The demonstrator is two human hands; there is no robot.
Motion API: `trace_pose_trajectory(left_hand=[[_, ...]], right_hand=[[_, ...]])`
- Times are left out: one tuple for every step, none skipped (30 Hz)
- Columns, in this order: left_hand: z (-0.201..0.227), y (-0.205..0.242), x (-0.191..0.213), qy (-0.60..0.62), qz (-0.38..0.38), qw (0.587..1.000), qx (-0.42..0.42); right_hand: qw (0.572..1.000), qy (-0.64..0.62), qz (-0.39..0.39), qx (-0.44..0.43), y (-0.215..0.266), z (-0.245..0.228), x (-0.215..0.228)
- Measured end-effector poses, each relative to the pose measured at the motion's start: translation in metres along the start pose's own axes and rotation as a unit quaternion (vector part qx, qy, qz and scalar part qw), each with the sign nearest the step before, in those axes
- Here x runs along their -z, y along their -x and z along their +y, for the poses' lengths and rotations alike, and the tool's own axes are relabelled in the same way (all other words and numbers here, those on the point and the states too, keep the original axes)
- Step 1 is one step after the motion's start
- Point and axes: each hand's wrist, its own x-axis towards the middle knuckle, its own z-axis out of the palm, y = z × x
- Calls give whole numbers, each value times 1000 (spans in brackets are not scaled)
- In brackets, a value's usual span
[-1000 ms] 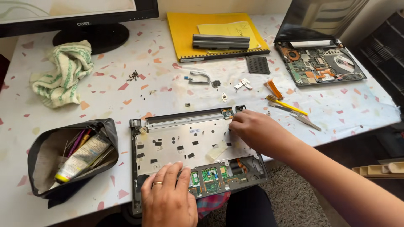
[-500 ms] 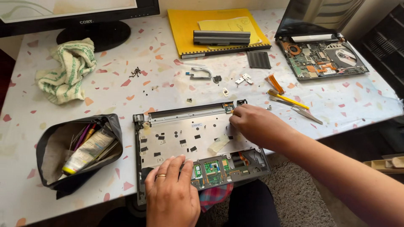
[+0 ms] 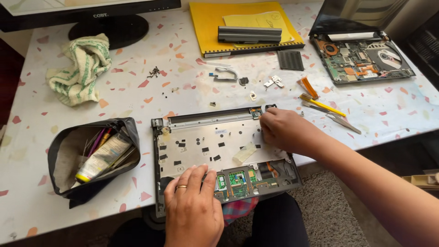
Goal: The person disassembles the internal components of a laptop at a workshop desk, using a precision screwdriver to remove small screws and their hands to detach internal panels and connectors.
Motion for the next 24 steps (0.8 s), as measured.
trace_pose_trajectory(left_hand=[[0, 0, 0, 0, 0, 1000, 2], [-1, 0, 0, 4, 4, 1000, 3], [0, 0, 0, 8, 8, 1000, 2], [-1, -1, -1, 9, 8, 1000, 2], [-1, 0, -1, 9, 10, 1000, 2], [-1, 0, -2, 9, 12, 1000, 2], [-2, 0, -1, 10, 12, 1000, 1], [-2, -1, -1, 7, 13, 1000, -1], [-2, -1, -1, 4, 15, 1000, -4], [-1, -1, -1, 5, 14, 1000, -5], [-1, -1, -1, 5, 14, 1000, -3], [-1, -1, -1, 6, 13, 1000, -1], [-1, -1, 0, 4, 14, 1000, 0], [-1, 0, 0, 9, 12, 1000, -1], [-1, 0, 1, 14, 11, 1000, -2], [-1, 0, 1, 12, 11, 1000, 0], [-1, 0, 2, 14, 10, 1000, 0], [-1, -1, 2, 15, 8, 1000, 1], [-2, 0, 1, 15, 9, 1000, 1], [-2, 0, 1, 14, 8, 1000, 0], [-2, 0, 0, 13, 7, 1000, 0], [-2, 0, 0, 14, 7, 1000, 0], [-2, 0, 0, 14, 6, 1000, 1], [-2, 0, 0, 14, 5, 1000, 2]], right_hand=[[1000, 0, -1, 1, 3, -3, 6], [998, -57, 11, 4, 6, -6, 12], [993, -113, 24, 6, 9, -8, 19], [993, -112, 23, 6, 12, -9, 21], [992, -113, 53, -11, 15, -10, 23], [990, -114, 82, -28, 19, -11, 24], [990, -114, 82, -30, 20, -16, 24], [986, -129, 94, -41, 20, -21, 24], [983, -143, 105, -53, 21, -26, 24], [983, -143, 105, -55, 21, -27, 20], [986, -106, 123, -45, 19, -29, 15], [987, -68, 140, -35, 17, -32, 10], [987, -70, 141, -33, 15, -33, 14], [993, -66, 95, -37, 12, -34, 18], [996, -62, 49, -41, 9, -36, 23], [996, -63, 48, -39, 8, -33, 26], [998, -56, 13, -36, 7, -29, 29], [998, -49, -22, -33, 6, -25, 33], [998, -48, -22, -33, 7, -23, 34], [997, -65, -24, -18, 8, -21, 36], [996, -82, -25, -2, 8, -18, 37], [996, -82, -26, -1, 6, -21, 40], [996, -88, -20, 4, 5, -24, 43], [995, -95, -15, 9, 4, -27, 46]])
